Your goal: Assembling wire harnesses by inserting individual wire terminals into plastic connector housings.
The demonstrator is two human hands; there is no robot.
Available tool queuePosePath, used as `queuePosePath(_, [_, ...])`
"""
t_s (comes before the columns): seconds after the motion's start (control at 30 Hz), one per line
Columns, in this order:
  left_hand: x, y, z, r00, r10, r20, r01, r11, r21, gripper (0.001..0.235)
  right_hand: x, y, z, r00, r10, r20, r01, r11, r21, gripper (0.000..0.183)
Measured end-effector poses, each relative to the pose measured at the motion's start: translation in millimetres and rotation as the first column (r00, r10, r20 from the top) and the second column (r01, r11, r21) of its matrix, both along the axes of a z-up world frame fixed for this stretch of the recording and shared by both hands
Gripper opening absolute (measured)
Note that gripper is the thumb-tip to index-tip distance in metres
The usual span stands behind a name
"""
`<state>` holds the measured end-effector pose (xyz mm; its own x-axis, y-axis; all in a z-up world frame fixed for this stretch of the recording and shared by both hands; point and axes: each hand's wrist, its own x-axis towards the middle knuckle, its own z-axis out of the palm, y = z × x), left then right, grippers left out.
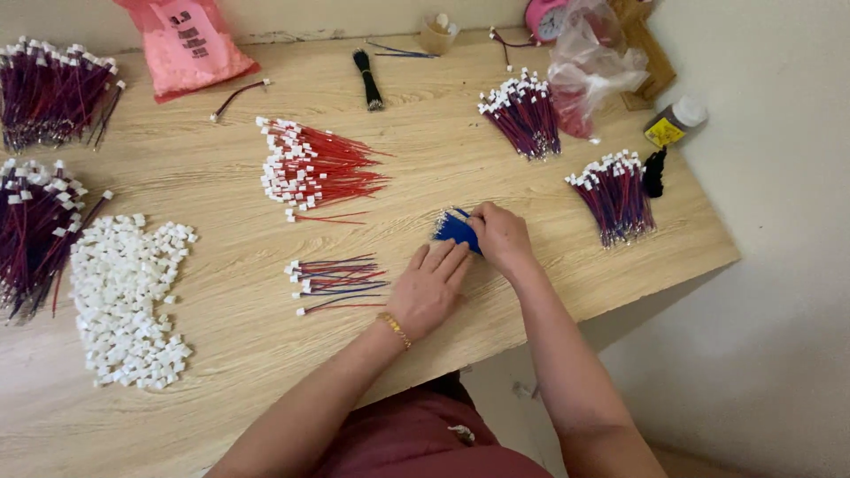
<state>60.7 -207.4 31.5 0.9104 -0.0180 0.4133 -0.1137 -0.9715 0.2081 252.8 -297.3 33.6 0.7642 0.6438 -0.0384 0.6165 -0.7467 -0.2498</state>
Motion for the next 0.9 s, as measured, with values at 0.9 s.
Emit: queuePosePath(0.9, [39.5,3.7,-1.0,0.953,0.102,-0.287,-0.089,0.994,0.060,0.085,13.0,-14.8,80.3,0.949,0.241,-0.203,0.013,0.614,0.789,0.014])
